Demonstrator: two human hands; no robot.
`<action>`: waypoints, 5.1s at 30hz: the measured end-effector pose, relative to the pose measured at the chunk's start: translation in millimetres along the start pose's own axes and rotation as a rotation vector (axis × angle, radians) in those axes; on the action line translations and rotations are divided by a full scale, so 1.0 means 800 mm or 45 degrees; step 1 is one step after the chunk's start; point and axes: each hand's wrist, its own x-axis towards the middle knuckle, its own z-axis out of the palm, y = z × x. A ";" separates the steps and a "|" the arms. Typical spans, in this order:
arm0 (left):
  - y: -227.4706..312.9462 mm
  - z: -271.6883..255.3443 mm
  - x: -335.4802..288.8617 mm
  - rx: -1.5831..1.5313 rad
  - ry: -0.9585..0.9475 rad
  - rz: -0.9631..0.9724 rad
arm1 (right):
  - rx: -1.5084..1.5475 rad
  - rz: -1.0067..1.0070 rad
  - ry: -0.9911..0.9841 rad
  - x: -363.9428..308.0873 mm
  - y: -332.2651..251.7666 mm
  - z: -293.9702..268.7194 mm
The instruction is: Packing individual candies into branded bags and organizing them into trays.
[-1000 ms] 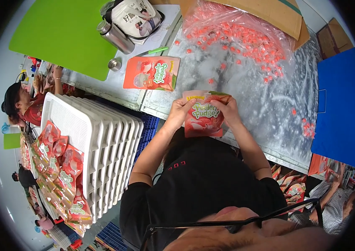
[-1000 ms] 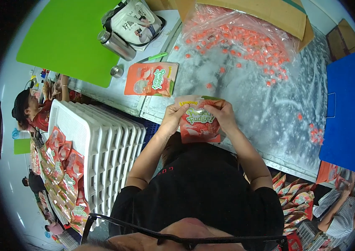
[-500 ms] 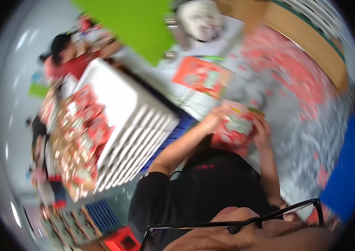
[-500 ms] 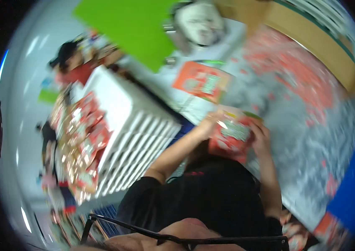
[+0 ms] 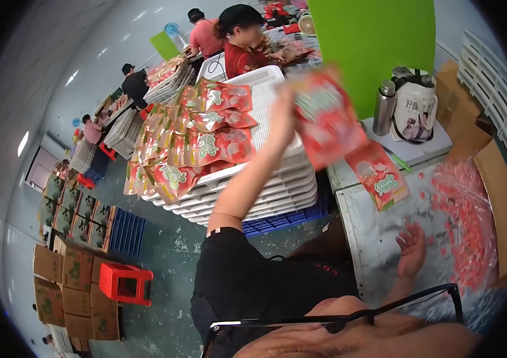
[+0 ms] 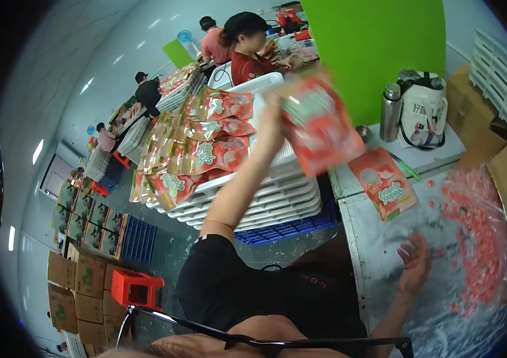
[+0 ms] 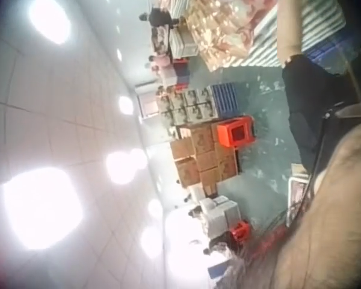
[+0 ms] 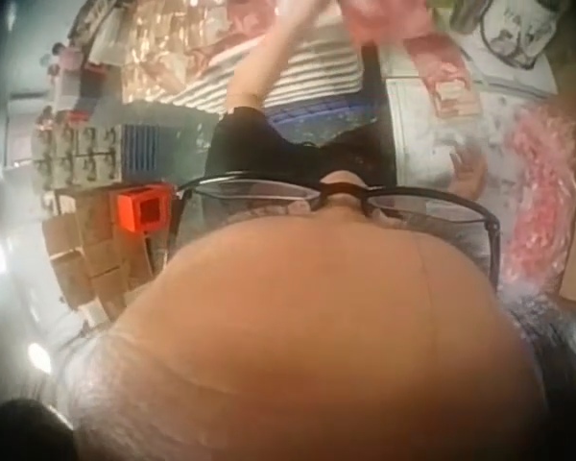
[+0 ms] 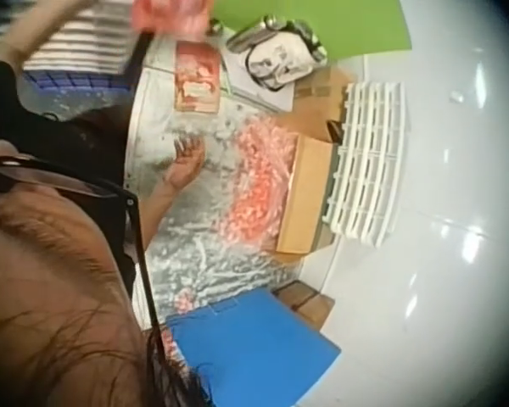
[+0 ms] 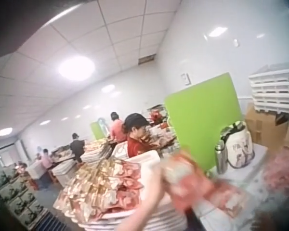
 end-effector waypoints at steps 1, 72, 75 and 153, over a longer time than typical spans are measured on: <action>0.016 -0.019 0.038 0.069 0.258 0.591 | -0.004 0.035 0.096 0.001 0.010 -0.022; -0.170 0.253 -0.205 0.504 -1.396 -0.256 | -1.939 -0.966 0.282 -0.067 0.058 -0.019; -0.159 0.234 -0.235 0.324 -1.572 -0.526 | -1.900 -1.017 0.101 -0.060 0.068 0.016; -0.111 0.156 -0.237 -0.095 -1.456 -0.698 | -2.161 -0.366 -0.083 -0.016 0.083 -0.063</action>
